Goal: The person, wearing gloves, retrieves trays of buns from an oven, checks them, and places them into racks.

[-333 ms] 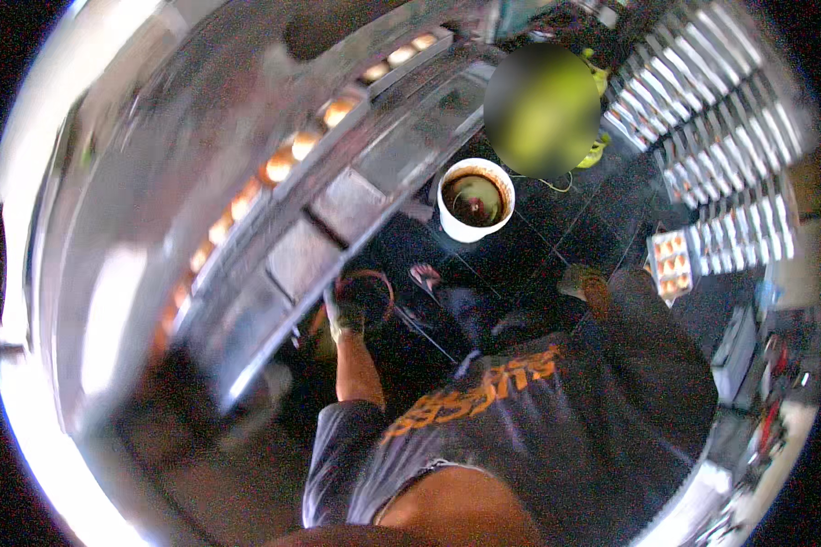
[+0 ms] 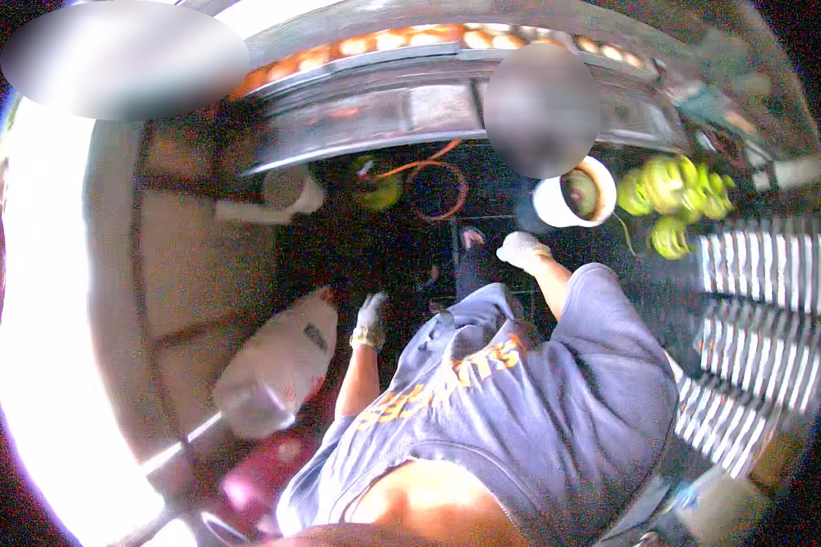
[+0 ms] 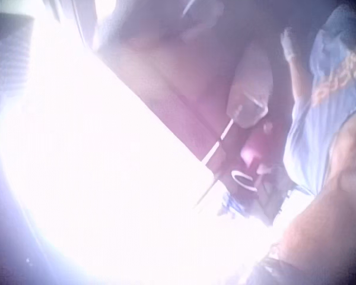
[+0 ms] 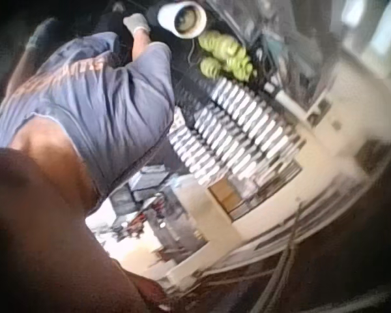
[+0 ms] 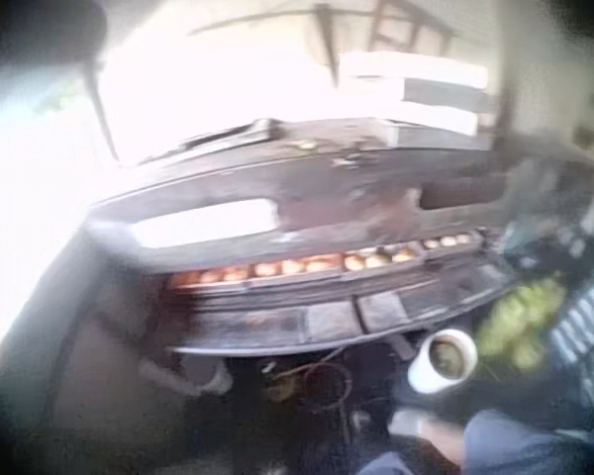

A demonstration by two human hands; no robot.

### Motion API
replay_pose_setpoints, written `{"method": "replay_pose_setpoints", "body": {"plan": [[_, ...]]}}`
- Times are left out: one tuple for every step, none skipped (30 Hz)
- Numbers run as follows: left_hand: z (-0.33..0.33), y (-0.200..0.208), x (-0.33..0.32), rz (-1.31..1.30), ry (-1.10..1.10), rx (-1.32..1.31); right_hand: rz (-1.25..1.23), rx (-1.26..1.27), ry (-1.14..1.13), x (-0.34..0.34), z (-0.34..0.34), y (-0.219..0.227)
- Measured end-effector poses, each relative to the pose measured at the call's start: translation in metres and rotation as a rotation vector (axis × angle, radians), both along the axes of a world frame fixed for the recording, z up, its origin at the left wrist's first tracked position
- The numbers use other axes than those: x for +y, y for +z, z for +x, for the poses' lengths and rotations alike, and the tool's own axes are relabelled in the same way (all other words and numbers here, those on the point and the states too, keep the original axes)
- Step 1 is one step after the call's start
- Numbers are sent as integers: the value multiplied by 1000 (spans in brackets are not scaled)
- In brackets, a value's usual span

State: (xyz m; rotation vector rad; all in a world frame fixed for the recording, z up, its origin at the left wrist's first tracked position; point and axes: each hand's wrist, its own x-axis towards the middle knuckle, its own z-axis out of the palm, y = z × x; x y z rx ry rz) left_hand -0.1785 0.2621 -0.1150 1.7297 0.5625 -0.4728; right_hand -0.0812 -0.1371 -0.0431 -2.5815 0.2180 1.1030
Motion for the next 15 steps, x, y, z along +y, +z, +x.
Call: {"method": "replay_pose_setpoints", "body": {"plan": [[-11,5,24,-72,94,174,23,-38,34,30,16,-1],[-17,12,45,-136,196,348,144,-141,70,45,29,-20],[-30,15,72,-181,334,517,266,-138,-16,81,45,2],[-27,3,90,-280,427,457,357,-95,-107,111,58,4],[-27,-6,111,-381,524,394,446,-46,-204,140,73,3],[-24,-19,130,-484,609,336,462,-130,-24,160,94,-13],[-7,-23,139,-402,504,186,469,-211,142,171,118,-40],[6,-26,151,-317,405,42,395,-339,434,191,150,-62],[27,-27,166,-206,284,-16,272,-533,728,210,181,-82],[48,-28,182,-81,171,-77,155,-756,960,230,213,-101],[72,-27,195,41,60,-144,70,-827,916,246,257,-124],[85,-31,215,259,-100,-212,71,-848,896,270,307,-123],[104,-36,229,359,-153,-209,60,-870,862,292,358,-116],[118,-41,245,463,-195,-195,295,-785,391,321,399,-103],[137,-39,258,602,-390,-263,496,-672,-97,341,440,-84]]}}
